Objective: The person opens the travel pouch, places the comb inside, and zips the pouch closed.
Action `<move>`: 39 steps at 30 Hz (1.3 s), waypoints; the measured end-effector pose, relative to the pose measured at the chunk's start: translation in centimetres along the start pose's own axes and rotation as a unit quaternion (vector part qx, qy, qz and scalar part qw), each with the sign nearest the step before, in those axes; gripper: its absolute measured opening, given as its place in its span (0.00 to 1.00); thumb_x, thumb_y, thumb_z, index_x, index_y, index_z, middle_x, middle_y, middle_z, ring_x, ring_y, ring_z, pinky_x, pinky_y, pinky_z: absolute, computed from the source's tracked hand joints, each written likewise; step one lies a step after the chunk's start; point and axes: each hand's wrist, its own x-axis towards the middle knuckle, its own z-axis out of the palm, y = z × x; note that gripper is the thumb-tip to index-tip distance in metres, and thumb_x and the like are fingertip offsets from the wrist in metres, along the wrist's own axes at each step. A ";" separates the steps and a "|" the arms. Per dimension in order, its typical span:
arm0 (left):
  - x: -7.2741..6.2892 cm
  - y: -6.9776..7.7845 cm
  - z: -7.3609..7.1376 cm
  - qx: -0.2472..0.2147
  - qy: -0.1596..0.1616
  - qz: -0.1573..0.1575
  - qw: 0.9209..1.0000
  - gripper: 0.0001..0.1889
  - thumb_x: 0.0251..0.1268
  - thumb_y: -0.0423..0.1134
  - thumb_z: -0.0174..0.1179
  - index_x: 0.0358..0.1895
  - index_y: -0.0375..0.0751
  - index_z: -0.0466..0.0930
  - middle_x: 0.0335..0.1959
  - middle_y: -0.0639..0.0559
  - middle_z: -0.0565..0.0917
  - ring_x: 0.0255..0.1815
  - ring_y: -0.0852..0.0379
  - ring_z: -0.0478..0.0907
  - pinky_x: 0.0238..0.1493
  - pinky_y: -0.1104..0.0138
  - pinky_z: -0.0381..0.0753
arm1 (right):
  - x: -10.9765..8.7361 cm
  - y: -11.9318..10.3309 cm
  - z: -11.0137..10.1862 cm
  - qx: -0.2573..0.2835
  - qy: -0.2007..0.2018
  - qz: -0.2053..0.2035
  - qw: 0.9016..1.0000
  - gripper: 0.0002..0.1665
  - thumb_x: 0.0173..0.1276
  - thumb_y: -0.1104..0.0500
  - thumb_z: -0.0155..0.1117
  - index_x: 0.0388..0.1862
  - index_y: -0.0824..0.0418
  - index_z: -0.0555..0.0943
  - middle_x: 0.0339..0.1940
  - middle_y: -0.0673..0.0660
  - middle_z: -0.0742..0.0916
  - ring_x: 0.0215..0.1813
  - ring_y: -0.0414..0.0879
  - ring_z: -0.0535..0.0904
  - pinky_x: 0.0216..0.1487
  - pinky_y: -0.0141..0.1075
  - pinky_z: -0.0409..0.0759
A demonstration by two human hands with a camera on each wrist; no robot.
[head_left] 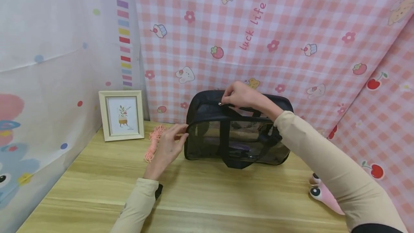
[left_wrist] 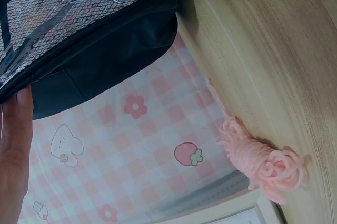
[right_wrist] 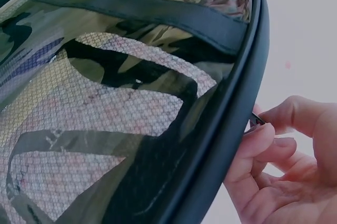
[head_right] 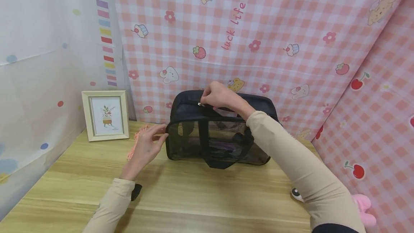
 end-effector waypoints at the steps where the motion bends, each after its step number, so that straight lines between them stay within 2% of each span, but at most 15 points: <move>1: 0.0 0.0 0.0 0.001 0.000 0.000 1.000 0.13 0.61 0.25 0.61 0.48 0.36 0.81 0.40 0.48 0.82 0.40 0.56 0.81 0.38 0.70 0.83 | -0.1 0.1 -0.1 0.002 0.000 0.002 1.000 0.13 0.71 0.58 0.56 0.35 0.60 0.87 0.27 0.59 0.85 0.16 0.50 0.72 0.23 0.40 0.75; 3: 0.0 0.0 0.0 0.003 0.002 0.002 1.000 0.13 0.60 0.25 0.61 0.48 0.36 0.81 0.40 0.47 0.82 0.40 0.55 0.81 0.38 0.69 0.84 | -0.2 0.3 -0.2 0.006 0.000 0.003 1.000 0.13 0.71 0.58 0.56 0.35 0.60 0.87 0.30 0.57 0.86 0.16 0.49 0.71 0.23 0.41 0.75; 11: 0.0 0.1 0.1 0.001 0.008 0.003 1.000 0.13 0.59 0.23 0.62 0.47 0.35 0.81 0.39 0.47 0.82 0.39 0.55 0.81 0.37 0.69 0.84 | -0.4 0.7 -0.4 0.011 -0.005 -0.001 1.000 0.13 0.71 0.58 0.56 0.37 0.60 0.87 0.26 0.62 0.84 0.14 0.45 0.67 0.21 0.38 0.72; 17: 0.1 0.3 0.1 -0.005 0.007 -0.001 1.000 0.13 0.59 0.23 0.62 0.47 0.34 0.81 0.39 0.47 0.82 0.39 0.55 0.81 0.38 0.69 0.84 | -0.6 1.0 -0.7 0.024 -0.002 0.014 1.000 0.13 0.72 0.59 0.55 0.40 0.62 0.86 0.42 0.58 0.85 0.18 0.51 0.74 0.26 0.42 0.77; 20: 0.1 0.3 0.1 -0.005 0.009 0.000 1.000 0.13 0.59 0.23 0.62 0.47 0.34 0.81 0.39 0.46 0.83 0.39 0.54 0.81 0.38 0.69 0.84 | -0.8 1.1 -0.9 0.029 -0.003 0.018 0.999 0.13 0.72 0.59 0.55 0.41 0.63 0.85 0.46 0.58 0.84 0.23 0.56 0.77 0.31 0.45 0.80; 27: 0.1 0.4 0.0 -0.003 0.014 -0.001 1.000 0.12 0.59 0.23 0.62 0.47 0.34 0.81 0.40 0.46 0.83 0.39 0.54 0.81 0.37 0.68 0.84 | -1.0 1.4 -1.5 0.019 -0.003 0.026 0.999 0.13 0.72 0.59 0.55 0.41 0.64 0.85 0.47 0.59 0.83 0.22 0.52 0.78 0.34 0.41 0.81; 33: 0.1 0.3 0.1 -0.004 0.011 0.002 1.000 0.12 0.59 0.24 0.62 0.47 0.34 0.81 0.40 0.46 0.83 0.39 0.54 0.81 0.37 0.68 0.84 | -1.4 1.8 -1.9 0.005 0.002 0.024 1.000 0.13 0.72 0.59 0.55 0.42 0.64 0.85 0.47 0.59 0.84 0.22 0.52 0.78 0.32 0.44 0.81; 39: 0.1 0.4 0.1 0.001 0.014 0.006 1.000 0.13 0.58 0.24 0.63 0.47 0.34 0.81 0.39 0.46 0.83 0.39 0.54 0.81 0.36 0.67 0.84 | -1.5 1.9 -2.0 0.004 0.003 0.026 1.000 0.14 0.73 0.59 0.54 0.42 0.64 0.85 0.45 0.59 0.85 0.21 0.49 0.77 0.32 0.43 0.81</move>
